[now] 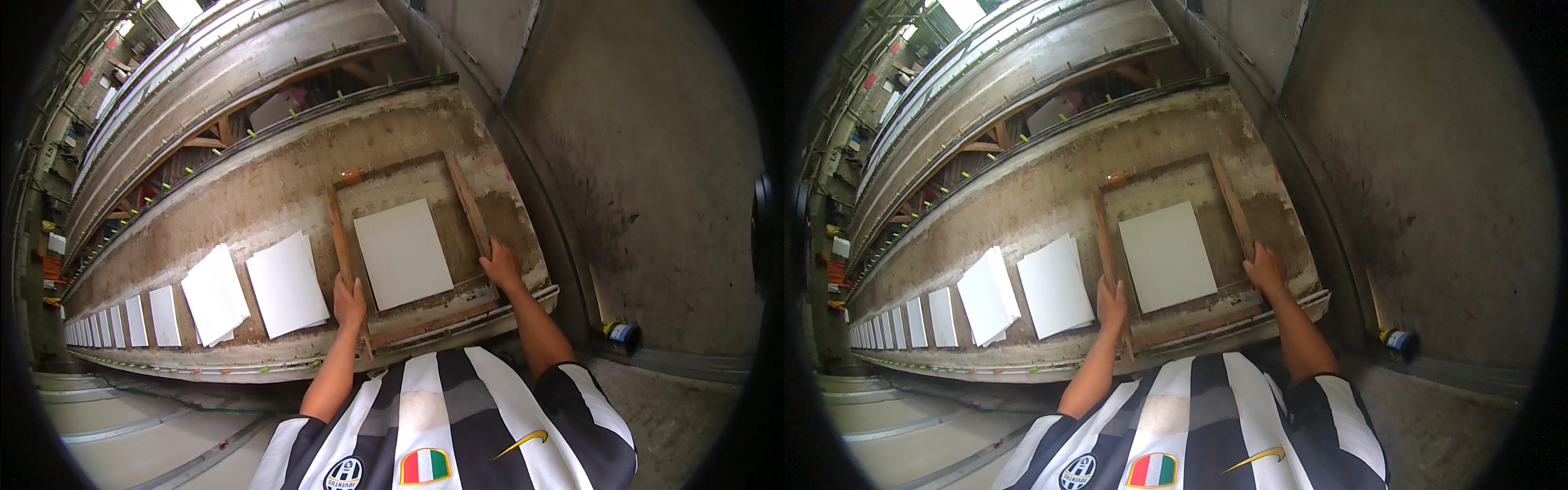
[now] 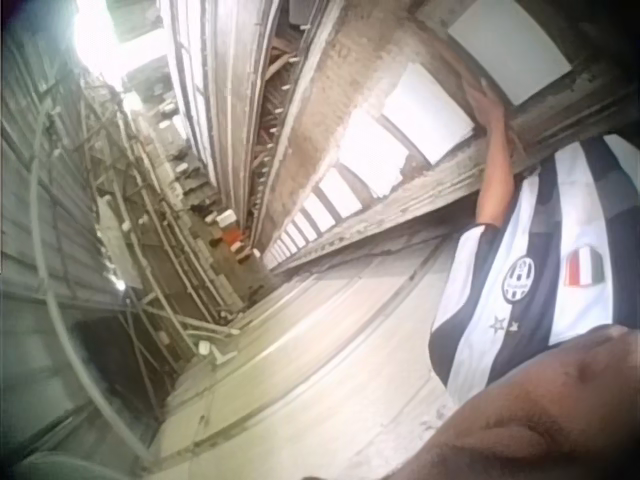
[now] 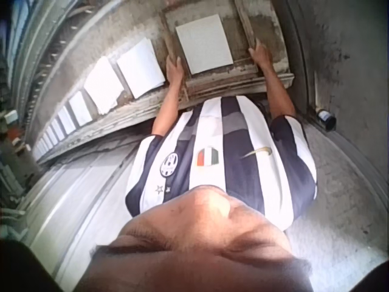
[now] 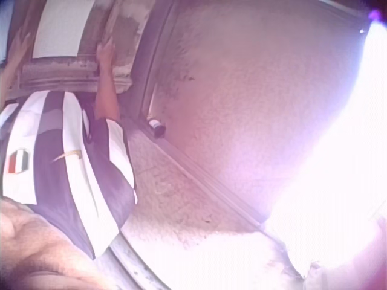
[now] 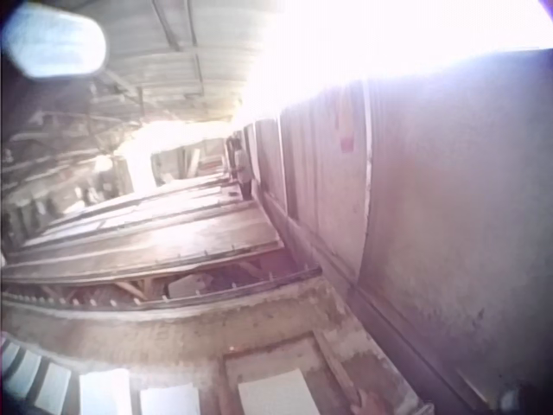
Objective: The person places white rectangular tiles into wooden frames on a conveyor belt. They adjust the tiles to fit within the frame and then move the frame along the belt to the next position. The process is repeated for multiple tiles.
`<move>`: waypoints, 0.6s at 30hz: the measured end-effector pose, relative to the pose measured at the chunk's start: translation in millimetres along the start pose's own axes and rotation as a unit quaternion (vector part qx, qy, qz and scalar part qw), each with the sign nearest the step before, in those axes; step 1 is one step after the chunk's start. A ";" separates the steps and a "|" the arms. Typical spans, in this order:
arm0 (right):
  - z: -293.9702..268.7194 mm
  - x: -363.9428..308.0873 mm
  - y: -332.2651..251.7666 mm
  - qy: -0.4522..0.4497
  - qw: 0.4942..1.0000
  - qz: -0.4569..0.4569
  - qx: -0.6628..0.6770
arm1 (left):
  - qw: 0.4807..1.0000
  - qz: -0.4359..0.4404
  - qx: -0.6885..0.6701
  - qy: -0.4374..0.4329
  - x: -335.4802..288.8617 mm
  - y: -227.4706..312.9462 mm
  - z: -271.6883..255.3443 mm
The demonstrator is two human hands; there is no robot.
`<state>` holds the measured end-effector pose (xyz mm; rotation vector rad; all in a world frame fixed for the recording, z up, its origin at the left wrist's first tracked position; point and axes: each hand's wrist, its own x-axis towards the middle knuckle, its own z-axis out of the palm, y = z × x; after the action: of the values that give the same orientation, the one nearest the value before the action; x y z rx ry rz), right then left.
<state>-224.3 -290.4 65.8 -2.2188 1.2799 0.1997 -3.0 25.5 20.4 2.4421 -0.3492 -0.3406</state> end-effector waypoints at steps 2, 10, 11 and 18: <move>-6.9 -0.6 -5.7 0.004 1.000 -0.009 -0.006 | 1.000 0.013 -0.006 0.005 2.4 -4.4 -1.1; -19.2 -11.5 -14.5 0.071 0.997 -0.043 -0.008 | 0.997 0.042 -0.054 0.028 8.6 15.1 -26.7; -22.4 -7.7 -15.4 0.072 0.996 -0.043 -0.007 | 0.996 0.044 -0.069 0.029 10.0 19.0 -31.5; -56.1 -11.6 -32.7 0.078 0.996 -0.048 0.006 | 0.992 0.056 -0.094 0.065 13.8 35.3 -43.0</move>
<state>-211.5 -299.4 129.8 -2.3164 1.2482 -0.0190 18.1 18.2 73.2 2.2360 -0.3786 -0.1566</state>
